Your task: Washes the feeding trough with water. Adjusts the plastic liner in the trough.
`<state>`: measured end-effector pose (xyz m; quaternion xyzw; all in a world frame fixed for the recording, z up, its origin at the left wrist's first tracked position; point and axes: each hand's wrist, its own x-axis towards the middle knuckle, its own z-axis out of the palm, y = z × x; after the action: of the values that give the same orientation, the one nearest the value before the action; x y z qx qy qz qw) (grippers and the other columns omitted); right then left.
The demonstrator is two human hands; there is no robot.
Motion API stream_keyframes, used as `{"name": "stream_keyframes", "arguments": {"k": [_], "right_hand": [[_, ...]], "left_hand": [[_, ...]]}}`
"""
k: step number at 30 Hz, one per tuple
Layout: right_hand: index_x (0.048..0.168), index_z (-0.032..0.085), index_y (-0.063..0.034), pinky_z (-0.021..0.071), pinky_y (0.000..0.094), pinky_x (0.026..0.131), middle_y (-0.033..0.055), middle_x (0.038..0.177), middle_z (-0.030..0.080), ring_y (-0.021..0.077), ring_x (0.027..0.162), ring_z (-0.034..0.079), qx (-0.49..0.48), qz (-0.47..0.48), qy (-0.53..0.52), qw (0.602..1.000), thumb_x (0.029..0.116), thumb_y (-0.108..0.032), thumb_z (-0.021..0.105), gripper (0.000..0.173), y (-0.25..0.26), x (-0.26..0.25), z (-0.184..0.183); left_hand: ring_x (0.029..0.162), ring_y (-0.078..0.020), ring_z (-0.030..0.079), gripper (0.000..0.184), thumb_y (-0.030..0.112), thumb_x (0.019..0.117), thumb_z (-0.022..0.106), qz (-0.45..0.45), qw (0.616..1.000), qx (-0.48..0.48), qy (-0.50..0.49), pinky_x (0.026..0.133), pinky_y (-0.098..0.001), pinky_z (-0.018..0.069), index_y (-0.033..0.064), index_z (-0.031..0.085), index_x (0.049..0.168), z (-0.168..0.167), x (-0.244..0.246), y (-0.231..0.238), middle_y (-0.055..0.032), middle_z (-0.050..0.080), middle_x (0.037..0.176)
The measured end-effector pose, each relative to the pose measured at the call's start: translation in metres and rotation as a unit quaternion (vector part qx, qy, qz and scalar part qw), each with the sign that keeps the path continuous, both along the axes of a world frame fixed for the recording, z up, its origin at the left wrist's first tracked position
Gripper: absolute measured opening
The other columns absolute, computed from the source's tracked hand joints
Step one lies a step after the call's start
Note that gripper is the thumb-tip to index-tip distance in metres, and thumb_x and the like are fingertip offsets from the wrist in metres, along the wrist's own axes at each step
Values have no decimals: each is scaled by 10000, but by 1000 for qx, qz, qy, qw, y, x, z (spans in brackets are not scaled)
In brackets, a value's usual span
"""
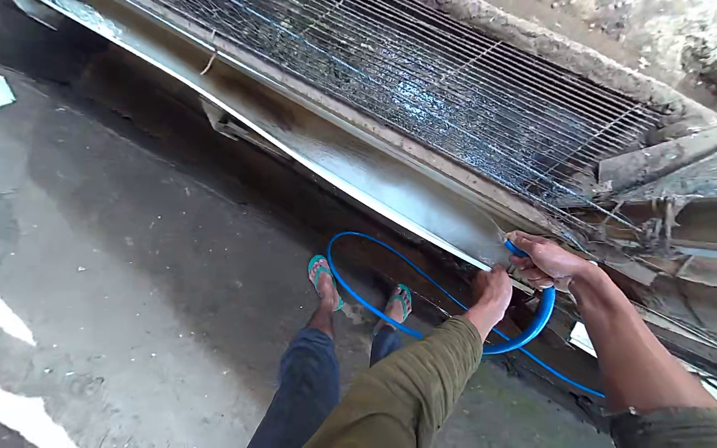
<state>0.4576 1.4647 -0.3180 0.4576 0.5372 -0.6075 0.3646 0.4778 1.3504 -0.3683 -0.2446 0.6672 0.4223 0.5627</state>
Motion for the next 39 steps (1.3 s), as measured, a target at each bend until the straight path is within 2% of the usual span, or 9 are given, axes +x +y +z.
{"name": "stream_keyframes", "arguments": {"k": [4, 6, 9, 11, 13, 21, 26, 36, 39], "right_hand": [[1145, 453, -174, 216, 180, 347, -56, 603, 324, 27, 390, 218, 3, 5, 1, 1000, 1148, -348, 254, 265, -19, -20, -11], [1109, 452, -141, 250, 204, 363, -56, 597, 292, 47, 400, 235, 41, 68, -24, 997, 1127, -484, 247, 400, -31, -31, -21], [994, 590, -44, 390, 366, 591, 39, 721, 434, 163, 594, 410, 144, 219, -15, 965, 1108, -555, 240, 629, -42, -43, -34], [1061, 656, 21, 431, 534, 780, 175, 908, 578, 294, 823, 543, 167, 276, 10, 947, 1116, -485, 289, 627, -44, -43, -37], [1083, 663, 20, 431, 581, 839, 225, 1001, 619, 342, 932, 588, 174, 311, 29, 934, 1120, -438, 284, 595, -45, -43, -33], [921, 612, -31, 409, 468, 658, 90, 744, 499, 232, 667, 494, 175, 265, 109, 942, 1119, -394, 198, 585, -38, -33, -52], [895, 591, -36, 410, 455, 646, 79, 723, 482, 221, 641, 484, 189, 228, 120, 948, 1122, -377, 184, 578, -38, -31, -53], [823, 548, -91, 377, 361, 544, 3, 624, 408, 143, 525, 408, 180, 137, 151, 962, 1114, -364, 186, 538, -35, -24, -56], [808, 533, -106, 365, 343, 518, -10, 602, 393, 127, 497, 387, 175, 126, 159, 963, 1113, -375, 176, 541, -35, -24, -58]], "left_hand": [[905, -324, 607, 475, 353, 1119, 385, -29, 999, 20, 19, 839, -522, 490, -42, 648, 1096, 1, 0, -2, -220, 630, 1008], [876, -333, 611, 464, 360, 1110, 425, -39, 997, 35, 48, 829, -529, 496, -44, 654, 1107, -3, 2, -3, -228, 639, 989], [911, -354, 626, 509, 370, 1126, 361, -61, 994, 47, 74, 860, -535, 502, -63, 626, 1168, -5, 1, -5, -258, 640, 1027], [993, -345, 629, 489, 300, 1140, 316, -93, 991, 58, 80, 931, -509, 490, -76, 622, 1208, -8, 0, -6, -265, 645, 1122], [910, -300, 601, 447, 270, 1134, 333, -89, 990, 61, 88, 876, -477, 486, -57, 638, 1126, -11, 2, -5, -224, 634, 1045], [758, -251, 550, 435, 260, 1137, 314, -91, 989, 62, 101, 764, -444, 488, -33, 623, 1048, -14, 6, -6, -149, 583, 877], [716, -236, 546, 452, 260, 1134, 312, -73, 991, 58, 98, 736, -438, 490, -15, 618, 946, -13, 6, -6, -125, 567, 814], [904, -324, 632, 518, 272, 1141, 249, -134, 983, 51, 118, 868, -521, 501, -53, 650, 1098, -12, 6, -5, -226, 652, 1008], [854, -302, 605, 512, 267, 1142, 245, -128, 984, 53, 115, 836, -501, 496, -45, 645, 1074, -11, 6, -4, -199, 631, 967]]}}
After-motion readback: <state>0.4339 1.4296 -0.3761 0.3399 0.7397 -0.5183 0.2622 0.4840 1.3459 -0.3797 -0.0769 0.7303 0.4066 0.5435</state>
